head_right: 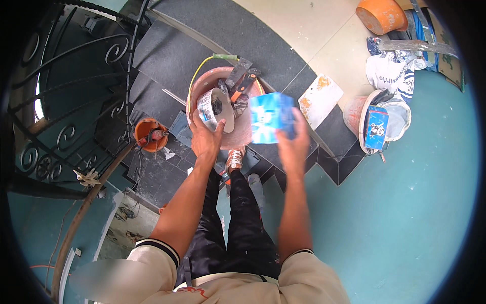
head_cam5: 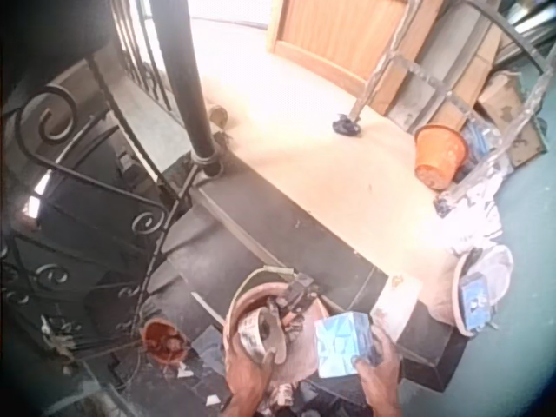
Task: The person walks down a staircase into a cluttered room, picks up long metal strips and a large board, and carries them upstairs. They place the items against a wall and then move a metal ladder. Finally, they pick up a bucket and a small container from the stairs.
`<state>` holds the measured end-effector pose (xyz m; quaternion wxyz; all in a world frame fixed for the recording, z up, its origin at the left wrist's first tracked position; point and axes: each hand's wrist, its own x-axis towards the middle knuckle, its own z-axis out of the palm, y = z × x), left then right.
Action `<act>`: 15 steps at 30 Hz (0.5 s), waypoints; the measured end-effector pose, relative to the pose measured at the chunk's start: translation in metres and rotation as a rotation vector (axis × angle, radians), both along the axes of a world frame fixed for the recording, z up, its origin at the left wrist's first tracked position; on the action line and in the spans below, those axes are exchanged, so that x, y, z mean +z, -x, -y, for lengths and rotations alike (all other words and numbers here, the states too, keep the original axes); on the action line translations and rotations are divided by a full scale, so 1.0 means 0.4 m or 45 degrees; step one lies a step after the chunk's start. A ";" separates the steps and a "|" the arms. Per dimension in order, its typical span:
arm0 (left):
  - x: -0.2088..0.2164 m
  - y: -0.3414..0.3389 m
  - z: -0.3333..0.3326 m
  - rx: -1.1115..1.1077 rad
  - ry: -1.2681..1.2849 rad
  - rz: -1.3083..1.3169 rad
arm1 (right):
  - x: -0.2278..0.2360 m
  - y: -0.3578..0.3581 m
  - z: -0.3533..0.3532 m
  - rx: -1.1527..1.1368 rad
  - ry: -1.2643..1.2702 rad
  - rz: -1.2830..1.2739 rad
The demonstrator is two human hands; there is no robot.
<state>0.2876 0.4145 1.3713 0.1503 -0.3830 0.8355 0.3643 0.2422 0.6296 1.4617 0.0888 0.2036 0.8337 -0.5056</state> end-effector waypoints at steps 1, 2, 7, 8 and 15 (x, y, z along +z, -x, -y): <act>-0.013 0.000 0.000 0.007 -0.013 0.016 | 0.014 0.013 -0.050 -0.094 0.123 -0.062; -0.026 0.002 0.001 0.020 -0.025 0.031 | 0.026 0.030 -0.093 -0.182 0.247 -0.126; 0.004 0.000 0.027 0.169 -0.110 0.004 | 0.031 0.158 -0.214 -0.008 -0.625 -0.310; -0.015 -0.029 0.040 0.182 -0.194 -0.025 | 0.037 0.175 -0.212 0.057 -0.851 -0.283; 0.078 -0.131 0.101 0.583 -0.937 -0.212 | -0.106 0.059 0.033 0.669 -0.547 -0.364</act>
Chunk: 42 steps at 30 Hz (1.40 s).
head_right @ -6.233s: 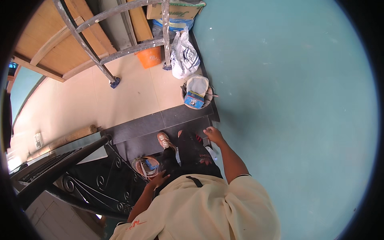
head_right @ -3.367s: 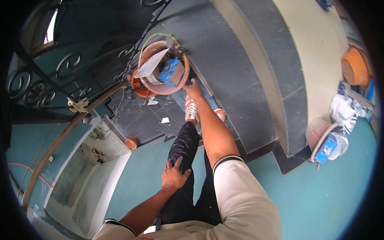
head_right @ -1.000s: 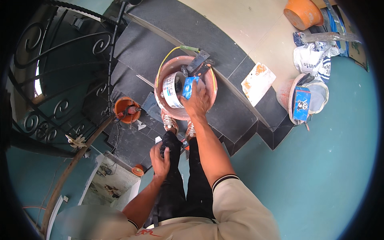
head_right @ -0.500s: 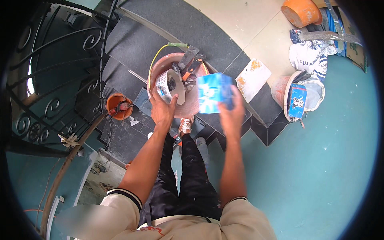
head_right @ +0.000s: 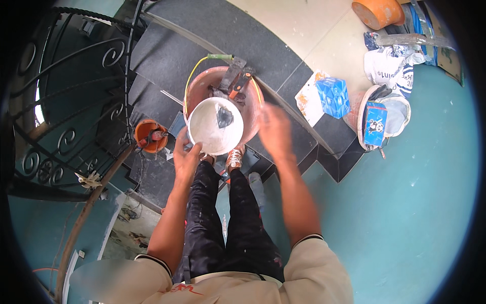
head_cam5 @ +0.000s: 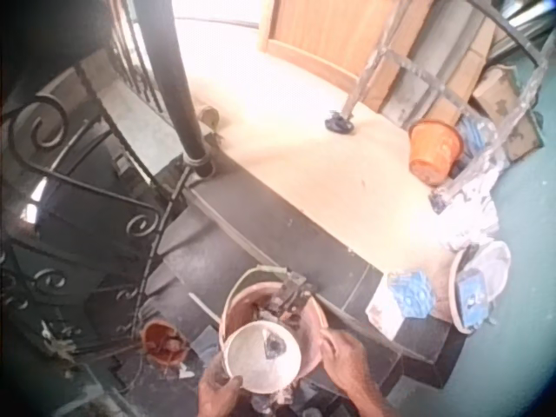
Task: The person walks down a staircase into a cluttered room, picks up long metal strips and a large board, and carries them upstairs. They place the items against a wall and then move a metal ladder. Finally, they pick up a bucket and a small container from the stairs.
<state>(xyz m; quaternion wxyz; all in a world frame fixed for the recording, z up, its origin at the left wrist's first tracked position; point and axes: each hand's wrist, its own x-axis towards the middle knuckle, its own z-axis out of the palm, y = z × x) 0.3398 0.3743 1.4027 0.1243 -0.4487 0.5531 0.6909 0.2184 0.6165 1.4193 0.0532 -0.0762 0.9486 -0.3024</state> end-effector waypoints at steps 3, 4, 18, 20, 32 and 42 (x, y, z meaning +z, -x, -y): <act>0.059 -0.085 0.033 0.095 0.033 0.015 | -0.147 -0.022 0.089 -0.045 0.046 0.324; 0.076 -0.122 0.051 0.116 0.055 0.036 | -0.189 -0.018 0.111 0.008 -0.074 0.322; 0.138 -0.303 0.085 0.407 -0.069 0.163 | -0.286 0.001 0.245 0.364 -0.818 0.887; 0.145 -0.299 0.074 0.384 -0.086 0.178 | -0.239 -0.013 0.248 0.612 -0.780 0.468; 0.166 -0.341 0.057 0.362 -0.079 0.169 | -0.360 0.146 0.266 1.377 -1.723 0.047; 0.211 -0.314 0.070 0.322 -0.048 0.129 | -0.335 0.132 0.231 0.909 -1.466 0.330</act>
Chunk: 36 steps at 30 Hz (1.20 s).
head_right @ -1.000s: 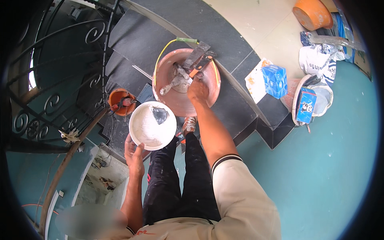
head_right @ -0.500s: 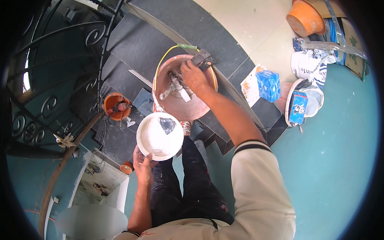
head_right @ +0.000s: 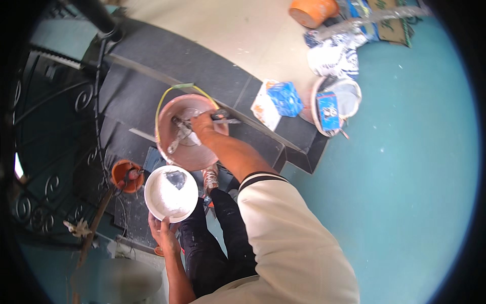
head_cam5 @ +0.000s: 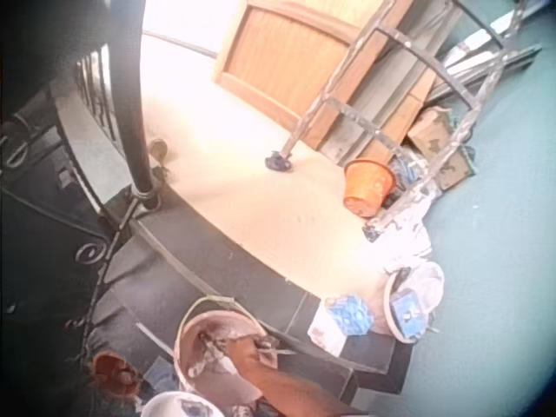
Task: The person walks down a staircase into a cluttered room, picks up long metal strips and a large board, and carries them upstairs. They place the items against a wall and then move a metal ladder. Finally, they pick up a bucket and a small container from the stairs.
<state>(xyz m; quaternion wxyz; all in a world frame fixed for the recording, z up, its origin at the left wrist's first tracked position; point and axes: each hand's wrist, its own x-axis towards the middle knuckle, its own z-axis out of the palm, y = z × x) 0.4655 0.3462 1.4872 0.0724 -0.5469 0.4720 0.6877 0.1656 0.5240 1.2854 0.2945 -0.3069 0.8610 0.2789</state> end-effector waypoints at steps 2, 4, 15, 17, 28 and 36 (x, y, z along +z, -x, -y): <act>0.010 -0.005 -0.001 -0.047 0.004 0.005 | 0.006 -0.023 -0.045 -0.232 0.176 -0.030; 0.006 -0.017 -0.002 -0.008 0.008 -0.021 | 0.150 -0.041 -0.027 -0.481 0.319 -0.049; 0.098 0.022 -0.032 -0.159 0.007 -0.099 | 0.509 -0.353 -0.377 -1.230 1.443 -0.389; 0.111 0.026 -0.040 -0.216 0.032 -0.120 | 0.545 -0.426 -0.430 -1.423 1.487 -0.678; 0.172 0.066 -0.126 -0.406 0.013 -0.163 | 0.635 -0.344 -0.830 -1.876 0.872 -1.622; 0.233 0.082 -0.176 -0.469 0.043 -0.133 | 0.634 -0.256 -0.940 -2.066 0.683 -1.161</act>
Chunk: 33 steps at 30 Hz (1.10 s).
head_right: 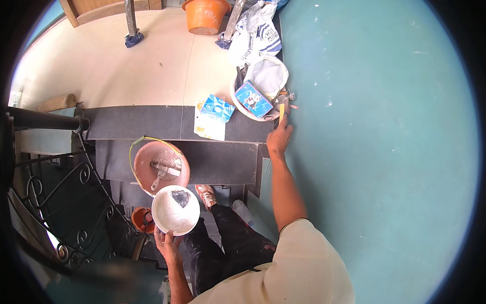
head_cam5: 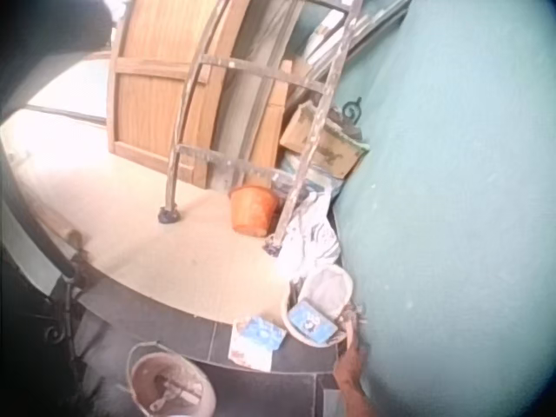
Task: The person walks down a staircase into a cluttered room, picks up long metal strips and a large board, and carries them upstairs. They place the items against a wall and then move a metal ladder. Finally, they pick up a bucket and a small container from the stairs.
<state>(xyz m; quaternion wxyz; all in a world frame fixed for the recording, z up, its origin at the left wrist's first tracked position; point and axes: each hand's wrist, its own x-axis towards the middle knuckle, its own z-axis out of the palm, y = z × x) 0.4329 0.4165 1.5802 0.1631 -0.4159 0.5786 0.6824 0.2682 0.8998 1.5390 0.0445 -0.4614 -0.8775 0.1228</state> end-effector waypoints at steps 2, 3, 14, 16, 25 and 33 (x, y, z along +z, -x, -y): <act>0.004 0.008 -0.006 -0.018 0.008 -0.020 | 0.019 0.030 -0.022 -0.014 0.017 0.065; 0.008 0.013 -0.003 -0.026 0.005 -0.024 | 0.018 0.049 -0.027 -0.014 0.023 0.089; 0.018 0.021 -0.025 -0.023 -0.003 0.025 | 0.049 -0.039 -0.018 -0.071 0.070 -0.531; 0.009 0.016 -0.020 -0.016 0.009 0.022 | 0.116 -0.030 0.045 -0.077 0.165 -0.588; 0.010 0.025 -0.006 0.110 -0.046 -0.030 | -0.033 0.093 -0.084 -0.089 0.765 -0.279; -0.038 -0.026 0.024 0.220 -0.020 0.108 | 0.224 0.182 0.081 0.459 -0.429 0.437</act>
